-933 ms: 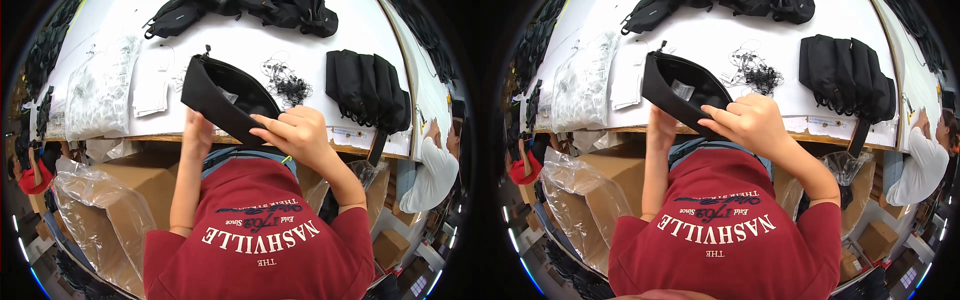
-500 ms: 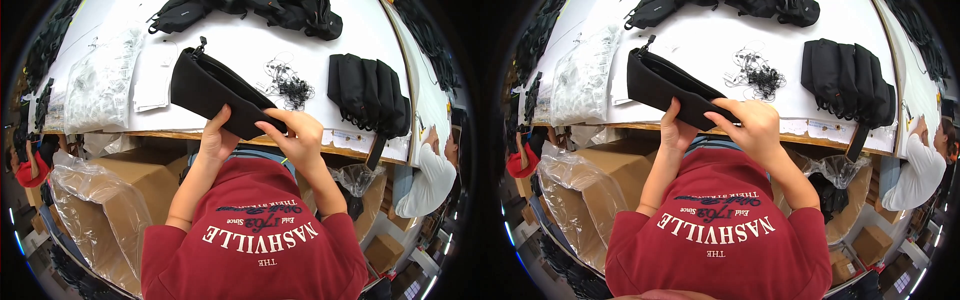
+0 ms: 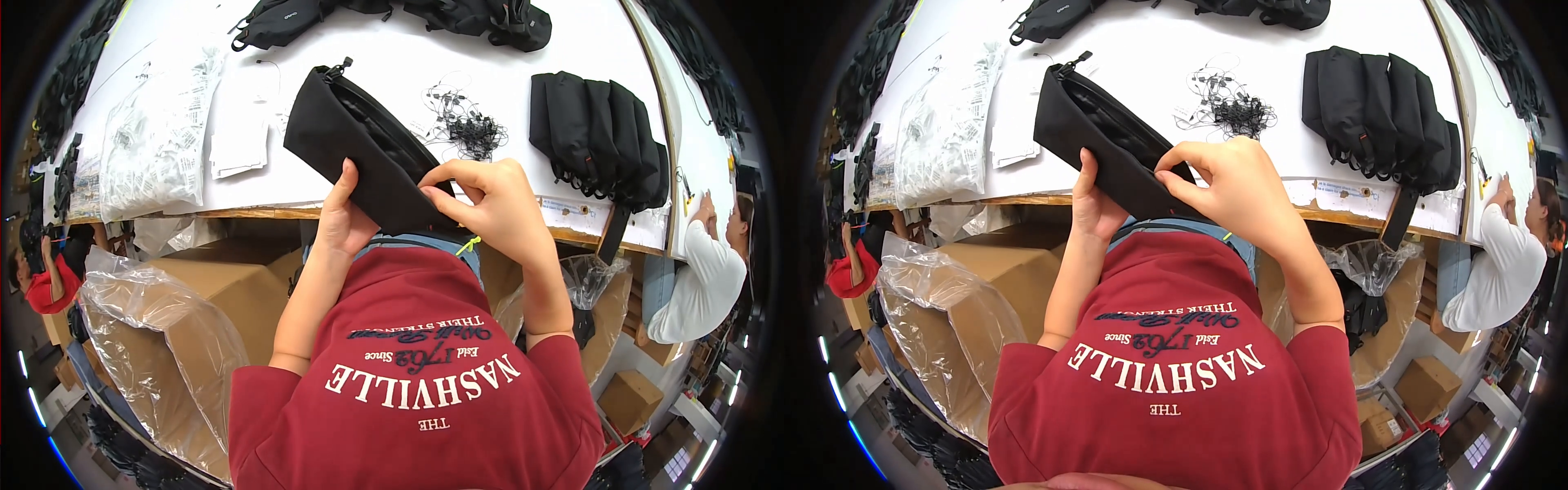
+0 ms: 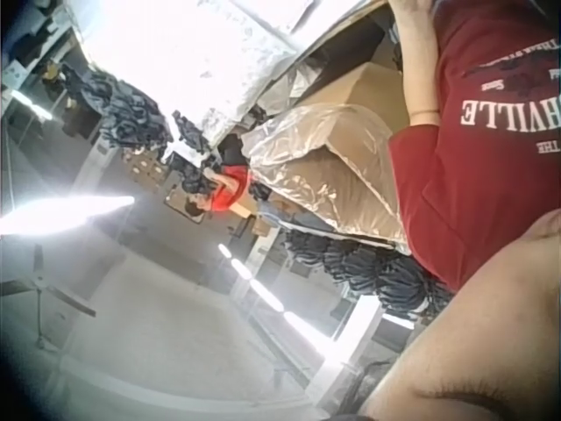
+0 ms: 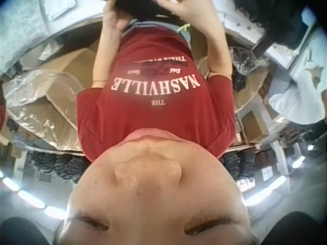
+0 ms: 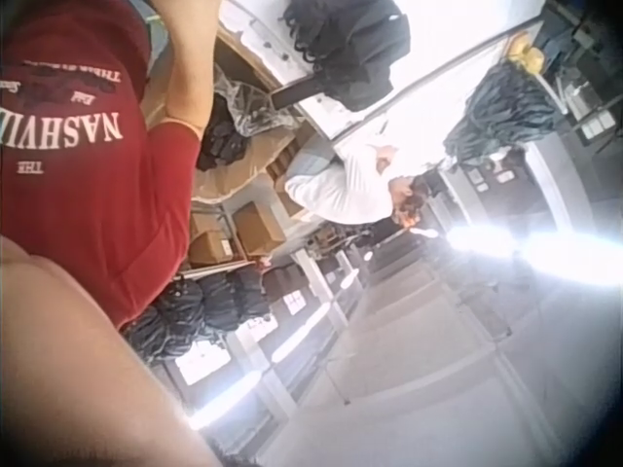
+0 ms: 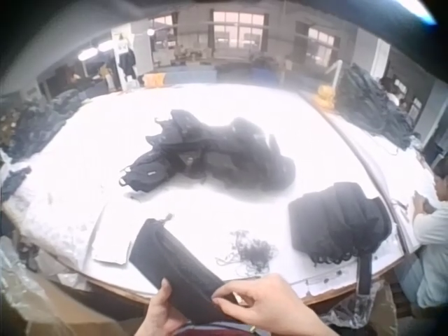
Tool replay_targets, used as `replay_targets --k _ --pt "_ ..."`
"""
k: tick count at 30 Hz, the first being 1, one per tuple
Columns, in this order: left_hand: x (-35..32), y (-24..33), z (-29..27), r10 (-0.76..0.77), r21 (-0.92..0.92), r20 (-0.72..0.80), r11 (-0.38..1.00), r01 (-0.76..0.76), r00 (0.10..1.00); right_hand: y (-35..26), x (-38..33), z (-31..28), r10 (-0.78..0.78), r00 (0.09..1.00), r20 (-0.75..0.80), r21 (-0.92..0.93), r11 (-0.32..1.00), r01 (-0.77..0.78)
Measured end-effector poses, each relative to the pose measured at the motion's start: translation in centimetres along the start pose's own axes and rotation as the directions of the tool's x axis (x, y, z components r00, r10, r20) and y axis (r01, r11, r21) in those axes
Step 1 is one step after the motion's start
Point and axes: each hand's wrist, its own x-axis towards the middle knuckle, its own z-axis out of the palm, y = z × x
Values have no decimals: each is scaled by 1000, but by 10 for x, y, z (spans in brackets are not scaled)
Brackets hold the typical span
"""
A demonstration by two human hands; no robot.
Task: Insert informational cards into black zippered pouches and organize them on a workspace.
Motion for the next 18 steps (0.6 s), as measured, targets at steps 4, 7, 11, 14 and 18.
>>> replay_targets --k 4,7,11,14,18 --pt "0 1 8 43 -5 -69 999 -43 997 2 -4 7 0 991 -137 -9 1000 -1" --pt "-1 0 11 79 64 -111 995 -73 991 2 -6 16 17 975 -222 54 999 -5" --pt "-3 -2 7 58 -57 -67 996 -62 996 3 -8 32 -69 967 -243 55 995 85" --pt "-4 -2 7 77 -60 -89 995 -82 993 10 -8 39 -205 927 -315 -19 978 210" --pt "-3 3 27 200 32 -161 980 -197 966 9 -21 61 118 831 -544 385 915 122"
